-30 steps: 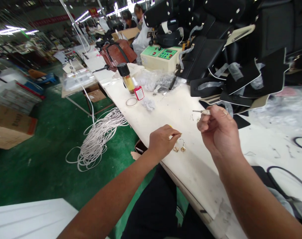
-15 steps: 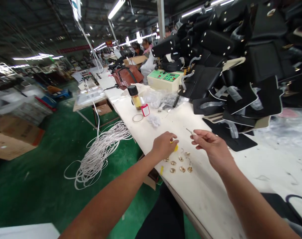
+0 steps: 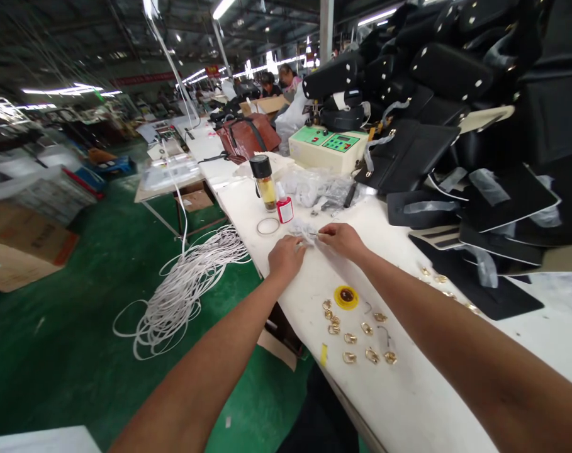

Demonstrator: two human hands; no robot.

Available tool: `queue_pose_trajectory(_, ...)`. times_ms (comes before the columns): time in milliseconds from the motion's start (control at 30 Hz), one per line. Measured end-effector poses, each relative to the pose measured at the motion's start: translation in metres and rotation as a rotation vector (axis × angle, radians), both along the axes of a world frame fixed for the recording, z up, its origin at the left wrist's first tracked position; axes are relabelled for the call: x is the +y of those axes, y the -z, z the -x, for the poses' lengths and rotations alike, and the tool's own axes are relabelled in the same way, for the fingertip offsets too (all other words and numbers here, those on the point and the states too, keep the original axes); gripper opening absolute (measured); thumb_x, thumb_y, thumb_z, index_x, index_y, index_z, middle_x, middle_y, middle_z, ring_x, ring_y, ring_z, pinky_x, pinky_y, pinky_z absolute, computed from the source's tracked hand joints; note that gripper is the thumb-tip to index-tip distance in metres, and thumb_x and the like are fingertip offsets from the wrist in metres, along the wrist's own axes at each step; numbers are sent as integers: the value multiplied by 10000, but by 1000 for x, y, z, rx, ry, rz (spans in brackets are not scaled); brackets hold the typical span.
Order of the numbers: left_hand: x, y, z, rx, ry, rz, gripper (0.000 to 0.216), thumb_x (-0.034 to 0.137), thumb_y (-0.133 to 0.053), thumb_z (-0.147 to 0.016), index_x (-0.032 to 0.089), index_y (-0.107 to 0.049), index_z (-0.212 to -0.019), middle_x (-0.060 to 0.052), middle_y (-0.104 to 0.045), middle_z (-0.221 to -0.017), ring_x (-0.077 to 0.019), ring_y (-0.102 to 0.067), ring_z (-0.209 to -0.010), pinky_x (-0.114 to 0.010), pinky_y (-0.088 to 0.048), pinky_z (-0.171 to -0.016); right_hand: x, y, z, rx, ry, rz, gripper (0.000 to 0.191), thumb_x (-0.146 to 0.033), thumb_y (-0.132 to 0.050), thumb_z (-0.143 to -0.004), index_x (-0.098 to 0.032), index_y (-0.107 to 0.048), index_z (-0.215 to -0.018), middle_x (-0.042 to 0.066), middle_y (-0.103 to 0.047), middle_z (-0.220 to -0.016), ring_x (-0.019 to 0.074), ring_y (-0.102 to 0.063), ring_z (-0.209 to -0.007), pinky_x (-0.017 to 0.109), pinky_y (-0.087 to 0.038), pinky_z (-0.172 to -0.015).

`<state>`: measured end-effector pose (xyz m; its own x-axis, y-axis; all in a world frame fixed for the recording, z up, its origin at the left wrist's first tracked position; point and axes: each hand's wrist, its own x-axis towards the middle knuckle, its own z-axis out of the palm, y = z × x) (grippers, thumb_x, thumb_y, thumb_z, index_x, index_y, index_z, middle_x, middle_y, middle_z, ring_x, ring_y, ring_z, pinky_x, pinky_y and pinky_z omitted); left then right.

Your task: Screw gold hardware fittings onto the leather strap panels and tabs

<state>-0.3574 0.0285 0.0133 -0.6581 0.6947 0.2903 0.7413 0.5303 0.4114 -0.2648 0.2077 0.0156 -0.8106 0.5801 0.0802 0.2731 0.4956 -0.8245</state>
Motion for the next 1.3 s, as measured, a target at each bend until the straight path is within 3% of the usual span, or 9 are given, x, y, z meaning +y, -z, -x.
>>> queue_pose_trajectory(267, 29, 9, 17, 31, 72, 47, 226, 334, -593, -1023, 258, -790, -1104, -46, -737, -1150, -224, -627, -1131, -319, -479, -964, -3, 17, 8, -128, -34, -217, 167, -268, -715, -842, -206, -833, -944, 67, -795, -964, 208, -690, -885, 285, -466, -788)
queue_pose_trajectory(400, 40, 7, 23, 17, 64, 89, 203, 328, -617, -1003, 278, -805, -1060, -38, -726, -1155, -220, -636, -1102, -318, -488, -886, -1, 15, 10, -167, -76, -238, 170, -294, -702, -865, -231, -839, -943, 26, -788, -865, 178, -678, -800, 262, -462, -727)
queue_pose_trajectory(500, 43, 6, 28, -4, 31, 127, 193, 351, -640, -982, 289, -811, -1046, -36, -730, -1125, -224, -656, -1059, -320, -487, -810, 1, 15, 8, -178, -73, -241, 171, -281, -713, -843, -252, -838, -956, 19, -793, -904, 181, -679, -817, 262, -465, -722)
queue_pose_trajectory(700, 46, 6, 33, -41, 4, 153, 173, 386, -670, -953, 313, -819, -1003, -17, -747, -1094, -221, -673, -1002, -314, -475, -759, 14, 13, -26, -173, -55, -236, 107, -241, -745, -807, -237, -828, -874, 21, -789, -901, 185, -685, -818, 271, -481, -734)
queue_pose_trajectory(800, 44, 7, 29, -34, 5, 113, 163, 355, -668, -954, 298, -816, -991, -18, -753, -1079, -223, -667, -1028, -319, -479, -796, 20, 9, -40, -143, 1, -230, 187, -313, -692, -901, -215, -815, -1004, 24, -795, -930, 163, -690, -790, 260, -502, -727)
queue_pose_trajectory(933, 38, 8, 23, -12, 6, 54, 164, 346, -648, -971, 297, -803, -994, -14, -755, -1077, -218, -660, -1070, -317, -477, -861, 15, 5, -26, -95, 79, -283, 273, -367, -645, -952, -224, -784, -1138, 46, -783, -1085, 184, -696, -921, 283, -509, -784)
queue_pose_trajectory(1133, 37, 13, 22, -39, -82, 11, 113, 331, -675, -937, 256, -680, -1021, -1, -751, -984, -202, -684, -924, -306, -467, -780, -1, 11, 3, -131, -13, -384, 175, -338, -690, -906, -265, -820, -998, 60, -769, -1059, 259, -646, -1057, 352, -492, -882)
queue_pose_trajectory(1200, 40, 17, 24, -44, -128, -23, 126, 307, -667, -924, 252, -627, -1030, 0, -730, -956, -207, -673, -895, -311, -453, -766, 0, 12, 1, -142, -34, -408, 237, -342, -700, -902, -261, -811, -1095, 86, -749, -1157, 288, -619, -1146, 381, -487, -950)
queue_pose_trajectory(1300, 44, 22, 29, -71, -184, -151, 143, 260, -683, -879, 247, -580, -977, 15, -685, -914, -196, -646, -858, -303, -446, -760, 11, -1, -19, -142, 1, -417, 501, -378, -737, -892, -221, -693, -1366, 122, -694, -1311, 287, -624, -1183, 395, -494, -1009)
